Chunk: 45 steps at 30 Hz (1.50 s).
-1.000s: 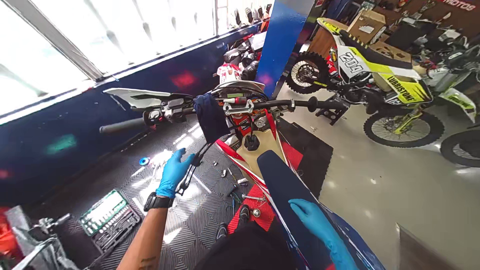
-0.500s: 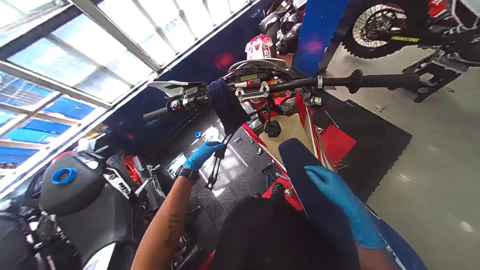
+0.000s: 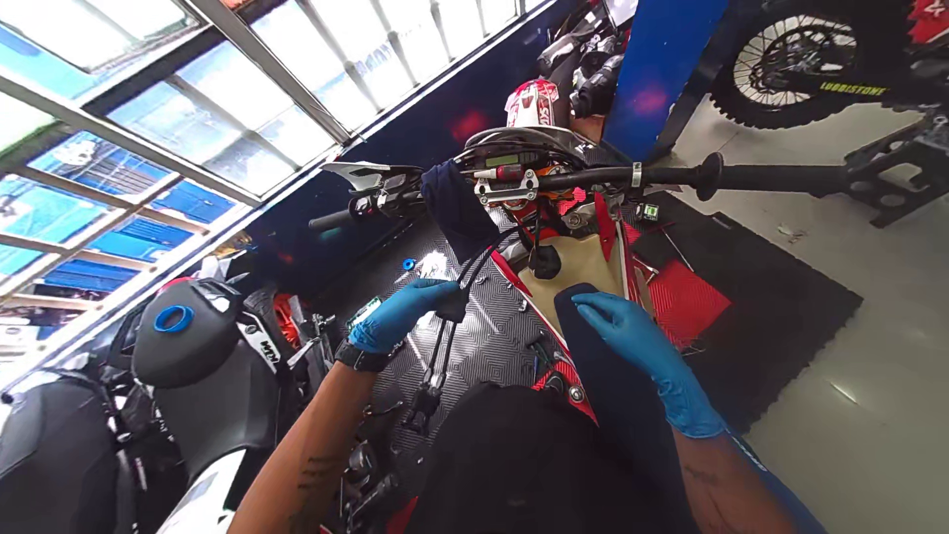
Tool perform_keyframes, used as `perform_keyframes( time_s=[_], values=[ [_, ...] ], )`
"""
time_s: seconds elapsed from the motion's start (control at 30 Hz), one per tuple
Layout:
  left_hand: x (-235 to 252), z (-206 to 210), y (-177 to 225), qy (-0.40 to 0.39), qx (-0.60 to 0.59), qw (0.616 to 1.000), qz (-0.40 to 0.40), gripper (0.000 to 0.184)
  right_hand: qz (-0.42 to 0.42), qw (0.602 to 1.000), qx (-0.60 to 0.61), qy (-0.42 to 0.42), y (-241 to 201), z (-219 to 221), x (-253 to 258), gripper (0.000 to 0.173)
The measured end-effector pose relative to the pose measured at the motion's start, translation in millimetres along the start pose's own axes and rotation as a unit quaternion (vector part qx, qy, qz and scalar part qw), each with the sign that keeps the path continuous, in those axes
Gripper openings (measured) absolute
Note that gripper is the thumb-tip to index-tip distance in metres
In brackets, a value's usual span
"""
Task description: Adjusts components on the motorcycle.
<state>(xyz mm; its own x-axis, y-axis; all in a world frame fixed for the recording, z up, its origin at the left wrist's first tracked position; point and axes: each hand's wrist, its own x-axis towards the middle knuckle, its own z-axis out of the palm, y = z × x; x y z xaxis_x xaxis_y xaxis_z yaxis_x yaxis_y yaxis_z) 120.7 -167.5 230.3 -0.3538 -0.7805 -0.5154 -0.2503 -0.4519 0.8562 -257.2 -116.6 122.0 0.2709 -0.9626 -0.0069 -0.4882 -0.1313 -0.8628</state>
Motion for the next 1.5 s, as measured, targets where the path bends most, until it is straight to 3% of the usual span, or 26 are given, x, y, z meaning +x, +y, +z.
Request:
perform_keyframes(
  time_s=[0.17,0.4,0.67,0.73,0.83,0.9,1.0,1.07,1.17,1.27,1.4,1.43,1.5],
  values=[
    [-5.7,11.9,15.5,-0.019,0.012,1.000,-0.013,0.029,-0.003,1.000,0.017,-0.003,-5.2,1.0,4.8,0.035],
    [-2.9,-2.4,-16.3,0.030,0.080,0.995,-0.048,0.019,0.012,0.999,0.035,0.021,2.3,3.1,21.8,0.036],
    [5.9,-34.0,-29.4,0.051,0.061,0.996,-0.033,0.018,0.044,0.994,0.051,0.090,-1.5,3.3,60.2,0.037],
    [6.2,-43.9,-22.9,0.046,0.091,0.994,-0.029,0.024,0.048,0.993,0.047,0.100,-3.8,5.4,66.4,0.037],
    [4.3,-58.9,-6.3,0.017,0.128,0.991,-0.019,0.057,0.066,0.990,0.047,0.116,-9.4,11.0,69.9,0.036],
    [2.8,-70.1,5.9,-0.025,0.134,0.990,0.027,0.061,0.081,0.987,0.057,0.129,-20.2,17.0,69.6,0.036],
    [1.8,-84.9,19.2,-0.110,0.110,0.980,0.124,0.045,0.075,0.984,0.077,0.139,-41.2,32.1,63.5,0.036],
    [7.3,-89.0,27.2,-0.165,0.100,0.965,0.178,0.045,0.063,0.985,0.070,0.143,-54.8,41.3,58.7,0.036],
    [20.6,-90.6,39.1,-0.270,0.104,0.930,0.227,0.046,0.031,0.986,0.041,0.160,-77.1,49.2,49.8,0.036],
    [33.4,-88.1,49.9,-0.342,0.192,0.875,0.282,0.049,0.008,0.984,0.012,0.177,-92.4,52.6,41.0,0.035],
    [39.6,-70.9,50.3,-0.323,0.289,0.825,0.363,0.067,0.014,0.980,0.004,0.198,-99.5,53.7,30.7,0.035],
    [37.3,-66.6,48.0,-0.277,0.321,0.818,0.389,0.066,0.020,0.979,0.007,0.202,-99.7,53.3,28.9,0.034],
    [34.1,-55.5,42.9,-0.105,0.408,0.775,0.471,0.052,0.030,0.977,0.018,0.211,-99.4,52.0,28.4,0.034]
  ],
)
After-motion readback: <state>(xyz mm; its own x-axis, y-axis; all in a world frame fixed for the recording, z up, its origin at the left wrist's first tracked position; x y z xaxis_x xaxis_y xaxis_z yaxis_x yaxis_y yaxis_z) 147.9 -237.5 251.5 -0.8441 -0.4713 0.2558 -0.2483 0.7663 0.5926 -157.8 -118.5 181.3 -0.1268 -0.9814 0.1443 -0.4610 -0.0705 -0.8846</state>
